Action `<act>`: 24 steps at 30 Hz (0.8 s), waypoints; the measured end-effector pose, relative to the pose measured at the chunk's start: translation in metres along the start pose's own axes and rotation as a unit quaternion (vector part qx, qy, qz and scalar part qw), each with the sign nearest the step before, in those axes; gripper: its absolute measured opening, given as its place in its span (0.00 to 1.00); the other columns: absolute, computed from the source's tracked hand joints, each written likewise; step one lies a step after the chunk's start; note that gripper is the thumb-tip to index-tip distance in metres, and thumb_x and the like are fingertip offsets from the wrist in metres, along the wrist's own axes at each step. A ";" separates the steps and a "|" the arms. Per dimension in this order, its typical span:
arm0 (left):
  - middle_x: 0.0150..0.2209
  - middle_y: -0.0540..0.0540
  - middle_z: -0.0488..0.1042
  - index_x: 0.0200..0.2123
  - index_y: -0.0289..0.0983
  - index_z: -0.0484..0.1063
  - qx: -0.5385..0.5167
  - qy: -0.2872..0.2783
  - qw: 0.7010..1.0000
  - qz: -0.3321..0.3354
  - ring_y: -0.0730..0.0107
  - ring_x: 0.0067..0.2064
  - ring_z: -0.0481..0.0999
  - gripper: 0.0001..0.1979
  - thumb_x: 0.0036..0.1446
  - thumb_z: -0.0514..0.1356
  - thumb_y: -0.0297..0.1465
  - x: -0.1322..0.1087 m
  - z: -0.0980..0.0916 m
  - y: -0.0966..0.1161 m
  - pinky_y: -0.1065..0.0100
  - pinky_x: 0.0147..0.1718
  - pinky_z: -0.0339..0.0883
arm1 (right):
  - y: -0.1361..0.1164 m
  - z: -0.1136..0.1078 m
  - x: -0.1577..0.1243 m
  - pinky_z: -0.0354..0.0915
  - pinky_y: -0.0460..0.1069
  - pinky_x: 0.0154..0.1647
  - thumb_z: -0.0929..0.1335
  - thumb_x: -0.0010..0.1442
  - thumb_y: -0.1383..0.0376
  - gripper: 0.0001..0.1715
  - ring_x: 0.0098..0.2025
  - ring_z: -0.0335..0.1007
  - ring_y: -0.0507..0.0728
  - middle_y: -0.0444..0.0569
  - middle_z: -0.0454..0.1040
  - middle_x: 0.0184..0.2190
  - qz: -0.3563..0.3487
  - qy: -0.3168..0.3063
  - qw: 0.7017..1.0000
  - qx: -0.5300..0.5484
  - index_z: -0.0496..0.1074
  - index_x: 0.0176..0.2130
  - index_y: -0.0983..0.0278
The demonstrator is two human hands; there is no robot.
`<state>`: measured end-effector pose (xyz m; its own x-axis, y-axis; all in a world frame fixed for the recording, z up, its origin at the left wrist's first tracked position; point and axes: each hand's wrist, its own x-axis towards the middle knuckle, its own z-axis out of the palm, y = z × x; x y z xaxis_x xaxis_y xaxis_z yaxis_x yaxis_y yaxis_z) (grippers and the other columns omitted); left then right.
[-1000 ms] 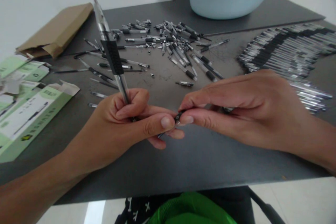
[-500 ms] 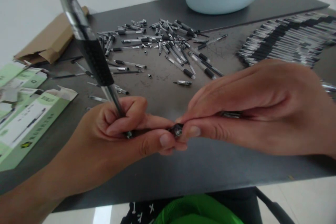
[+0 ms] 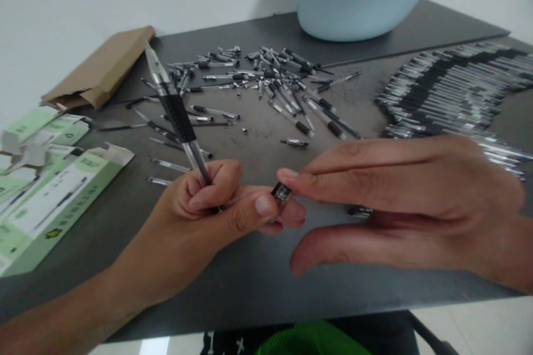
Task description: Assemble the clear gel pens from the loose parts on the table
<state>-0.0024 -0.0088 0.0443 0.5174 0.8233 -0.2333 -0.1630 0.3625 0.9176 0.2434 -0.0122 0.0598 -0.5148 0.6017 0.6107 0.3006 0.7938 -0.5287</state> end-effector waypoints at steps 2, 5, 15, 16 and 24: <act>0.31 0.54 0.84 0.23 0.40 0.51 -0.024 0.012 1.000 0.001 0.74 0.38 0.86 0.30 0.63 0.72 0.32 0.000 0.002 -0.002 0.79 0.36 0.79 | -0.001 0.002 -0.002 0.75 0.37 0.54 0.79 0.60 0.58 0.27 0.47 0.85 0.51 0.49 0.87 0.44 -0.010 -0.003 0.998 -0.056 0.80 0.53 0.71; 0.24 0.58 0.75 0.22 0.39 0.51 -0.070 0.021 0.997 0.005 0.81 0.30 0.80 0.31 0.62 0.73 0.30 0.000 0.005 -0.007 0.84 0.33 0.76 | -0.002 0.008 -0.006 0.75 0.40 0.58 0.76 0.66 0.59 0.22 0.50 0.84 0.51 0.48 0.86 0.49 -0.019 0.004 0.993 -0.119 0.79 0.55 0.67; 0.23 0.56 0.67 0.22 0.38 0.51 -0.077 0.041 0.996 0.005 0.82 0.25 0.68 0.30 0.62 0.72 0.28 -0.002 0.012 -0.003 0.84 0.28 0.69 | -0.005 0.015 -0.003 0.71 0.38 0.62 0.71 0.72 0.62 0.17 0.50 0.84 0.49 0.49 0.87 0.48 -0.051 0.004 0.975 -0.216 0.78 0.54 0.70; 0.23 0.56 0.67 0.22 0.37 0.51 -0.077 0.038 0.996 0.006 0.82 0.25 0.67 0.31 0.62 0.72 0.28 -0.002 0.013 -0.003 0.84 0.28 0.68 | -0.005 0.014 -0.004 0.70 0.39 0.63 0.71 0.72 0.63 0.17 0.52 0.83 0.49 0.50 0.86 0.50 -0.059 -0.001 0.974 -0.219 0.77 0.55 0.71; 0.22 0.57 0.65 0.22 0.37 0.50 -0.051 0.043 0.998 0.006 0.83 0.24 0.63 0.32 0.63 0.72 0.29 -0.002 0.008 -0.005 0.86 0.25 0.64 | -0.005 0.015 -0.009 0.68 0.41 0.67 0.66 0.76 0.65 0.18 0.57 0.81 0.50 0.53 0.83 0.55 -0.069 -0.043 0.968 -0.239 0.73 0.59 0.74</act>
<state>0.0046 -0.0161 0.0425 0.4413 0.8608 -0.2534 -0.2549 0.3910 0.8844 0.2341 -0.0229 0.0479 -0.6358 0.4937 0.5933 0.5504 0.8289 -0.0999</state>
